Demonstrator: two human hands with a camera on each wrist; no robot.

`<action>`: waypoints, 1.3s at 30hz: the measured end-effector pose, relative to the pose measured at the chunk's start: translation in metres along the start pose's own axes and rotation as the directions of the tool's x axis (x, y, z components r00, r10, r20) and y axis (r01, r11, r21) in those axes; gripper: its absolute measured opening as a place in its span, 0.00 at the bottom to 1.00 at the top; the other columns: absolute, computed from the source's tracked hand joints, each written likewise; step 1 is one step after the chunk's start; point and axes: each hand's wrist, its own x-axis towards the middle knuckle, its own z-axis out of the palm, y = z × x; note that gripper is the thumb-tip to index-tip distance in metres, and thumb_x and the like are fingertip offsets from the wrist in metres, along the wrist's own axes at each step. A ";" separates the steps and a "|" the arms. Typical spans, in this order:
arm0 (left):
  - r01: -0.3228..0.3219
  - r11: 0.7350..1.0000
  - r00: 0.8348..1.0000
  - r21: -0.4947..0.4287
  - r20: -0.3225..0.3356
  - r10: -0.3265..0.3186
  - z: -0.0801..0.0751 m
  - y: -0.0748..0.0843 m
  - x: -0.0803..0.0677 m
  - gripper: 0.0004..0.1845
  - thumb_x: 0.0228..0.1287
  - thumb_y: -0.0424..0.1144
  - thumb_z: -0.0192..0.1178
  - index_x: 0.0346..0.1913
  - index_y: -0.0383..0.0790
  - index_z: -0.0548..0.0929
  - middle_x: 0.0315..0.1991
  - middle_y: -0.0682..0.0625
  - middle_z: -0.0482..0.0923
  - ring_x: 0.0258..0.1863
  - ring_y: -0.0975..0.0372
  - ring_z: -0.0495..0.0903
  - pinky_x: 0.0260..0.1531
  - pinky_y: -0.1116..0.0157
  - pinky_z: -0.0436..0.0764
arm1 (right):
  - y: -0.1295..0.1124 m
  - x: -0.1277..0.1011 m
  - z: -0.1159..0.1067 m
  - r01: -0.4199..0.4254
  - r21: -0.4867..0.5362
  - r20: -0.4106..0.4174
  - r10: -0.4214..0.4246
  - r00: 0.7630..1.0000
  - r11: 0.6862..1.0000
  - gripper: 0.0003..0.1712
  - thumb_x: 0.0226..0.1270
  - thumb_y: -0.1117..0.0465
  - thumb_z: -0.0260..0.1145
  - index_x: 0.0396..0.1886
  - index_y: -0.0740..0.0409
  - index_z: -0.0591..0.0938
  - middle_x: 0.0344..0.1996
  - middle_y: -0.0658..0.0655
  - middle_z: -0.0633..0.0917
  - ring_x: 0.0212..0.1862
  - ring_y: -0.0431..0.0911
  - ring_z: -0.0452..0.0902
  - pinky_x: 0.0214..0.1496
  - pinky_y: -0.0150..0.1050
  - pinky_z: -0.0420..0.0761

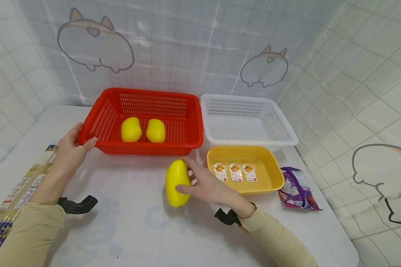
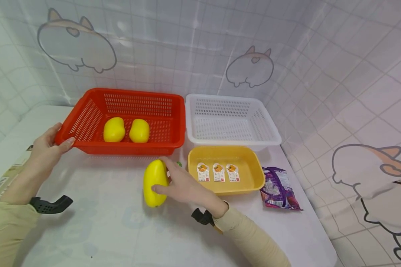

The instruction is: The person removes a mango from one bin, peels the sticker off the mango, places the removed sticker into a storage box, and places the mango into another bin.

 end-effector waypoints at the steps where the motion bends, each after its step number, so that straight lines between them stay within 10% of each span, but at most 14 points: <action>1: 0.001 1.000 1.000 0.001 0.001 -0.001 0.000 0.000 0.000 0.43 0.77 0.51 0.46 0.80 0.44 0.32 0.81 0.39 0.37 0.77 0.41 0.46 0.73 0.51 0.59 | -0.001 0.001 -0.001 -0.004 -0.003 0.003 0.004 1.000 1.000 0.43 0.65 0.51 0.70 0.76 0.49 0.60 0.51 0.45 0.78 0.52 0.43 0.73 0.52 0.38 0.83; 39: -0.020 1.000 1.000 0.001 0.014 0.020 0.000 0.001 -0.005 0.42 0.78 0.52 0.45 0.79 0.43 0.31 0.81 0.37 0.36 0.77 0.37 0.45 0.72 0.42 0.58 | -0.039 0.030 -0.043 -0.059 0.031 0.052 0.057 0.997 0.998 0.48 0.66 0.52 0.70 0.79 0.48 0.54 0.61 0.54 0.74 0.53 0.49 0.79 0.52 0.39 0.84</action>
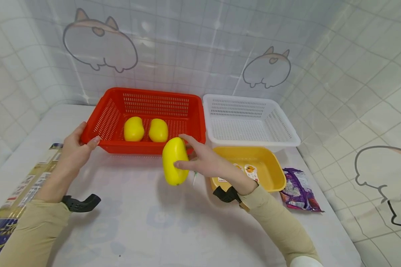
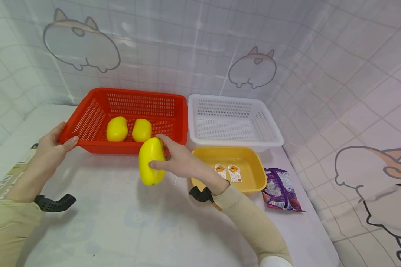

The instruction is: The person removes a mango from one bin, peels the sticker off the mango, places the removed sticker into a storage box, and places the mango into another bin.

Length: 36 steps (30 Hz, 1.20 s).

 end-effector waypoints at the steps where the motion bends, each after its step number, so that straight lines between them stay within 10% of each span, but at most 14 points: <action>1: -0.002 1.000 1.000 0.002 -0.001 0.002 0.000 0.000 0.000 0.42 0.78 0.52 0.44 0.79 0.43 0.31 0.81 0.36 0.36 0.77 0.37 0.45 0.72 0.42 0.58 | -0.001 0.002 -0.001 0.001 -0.002 -0.002 -0.001 1.000 1.000 0.48 0.66 0.52 0.70 0.79 0.48 0.54 0.62 0.55 0.74 0.53 0.50 0.79 0.52 0.39 0.84; 36: 0.008 1.000 1.000 -0.006 0.001 -0.008 0.001 0.002 -0.001 0.42 0.78 0.51 0.44 0.79 0.44 0.30 0.81 0.37 0.35 0.77 0.38 0.44 0.71 0.41 0.59 | -0.023 0.066 -0.050 -0.081 0.052 -0.027 0.082 0.996 0.995 0.46 0.65 0.52 0.72 0.78 0.45 0.59 0.62 0.58 0.74 0.50 0.48 0.82 0.47 0.39 0.87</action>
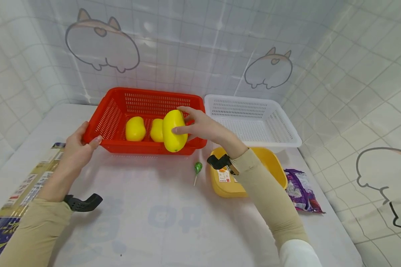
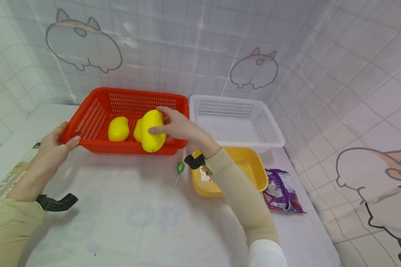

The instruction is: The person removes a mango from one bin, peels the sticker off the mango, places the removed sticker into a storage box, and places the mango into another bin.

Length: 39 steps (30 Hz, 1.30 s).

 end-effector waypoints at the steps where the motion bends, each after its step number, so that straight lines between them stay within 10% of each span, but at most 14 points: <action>1: -0.002 1.000 1.000 0.000 0.000 0.002 0.000 0.000 0.000 0.42 0.78 0.51 0.44 0.79 0.44 0.30 0.81 0.37 0.35 0.77 0.38 0.44 0.71 0.41 0.59 | -0.001 0.002 -0.001 0.000 -0.002 -0.006 0.000 1.000 1.000 0.46 0.64 0.52 0.72 0.78 0.45 0.59 0.62 0.58 0.75 0.49 0.48 0.83 0.47 0.39 0.87; 39: -0.006 1.000 1.000 0.018 -0.015 0.007 0.001 0.002 -0.003 0.42 0.79 0.51 0.43 0.79 0.43 0.31 0.81 0.38 0.35 0.77 0.38 0.45 0.70 0.39 0.58 | 0.009 0.087 -0.028 -0.209 0.245 0.074 0.197 0.978 0.947 0.43 0.66 0.60 0.70 0.78 0.44 0.61 0.67 0.57 0.70 0.57 0.56 0.79 0.60 0.48 0.82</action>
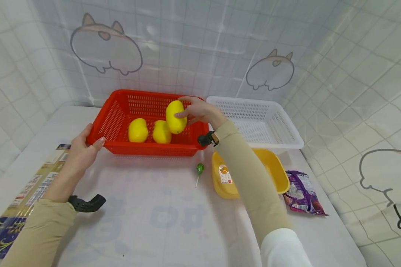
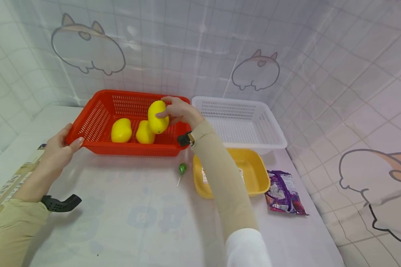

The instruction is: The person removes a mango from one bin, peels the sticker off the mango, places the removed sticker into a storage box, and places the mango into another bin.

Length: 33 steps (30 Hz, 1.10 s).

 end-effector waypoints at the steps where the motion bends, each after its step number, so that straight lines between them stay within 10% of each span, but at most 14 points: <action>1: -0.001 1.000 1.000 -0.001 0.001 0.001 0.000 0.000 0.000 0.42 0.79 0.51 0.43 0.79 0.43 0.31 0.81 0.38 0.35 0.77 0.38 0.45 0.70 0.39 0.58 | 0.001 0.001 0.000 -0.009 0.005 -0.003 0.009 1.000 1.000 0.44 0.66 0.60 0.70 0.78 0.44 0.60 0.67 0.57 0.70 0.57 0.56 0.79 0.61 0.48 0.82; 33: 0.001 1.000 1.000 -0.006 0.006 -0.001 0.000 0.002 -0.001 0.41 0.79 0.50 0.43 0.79 0.43 0.31 0.81 0.39 0.32 0.78 0.39 0.43 0.71 0.39 0.57 | 0.028 0.033 -0.004 -0.194 -0.018 0.068 0.195 0.979 0.981 0.44 0.72 0.64 0.62 0.81 0.46 0.51 0.79 0.53 0.54 0.68 0.59 0.68 0.66 0.53 0.77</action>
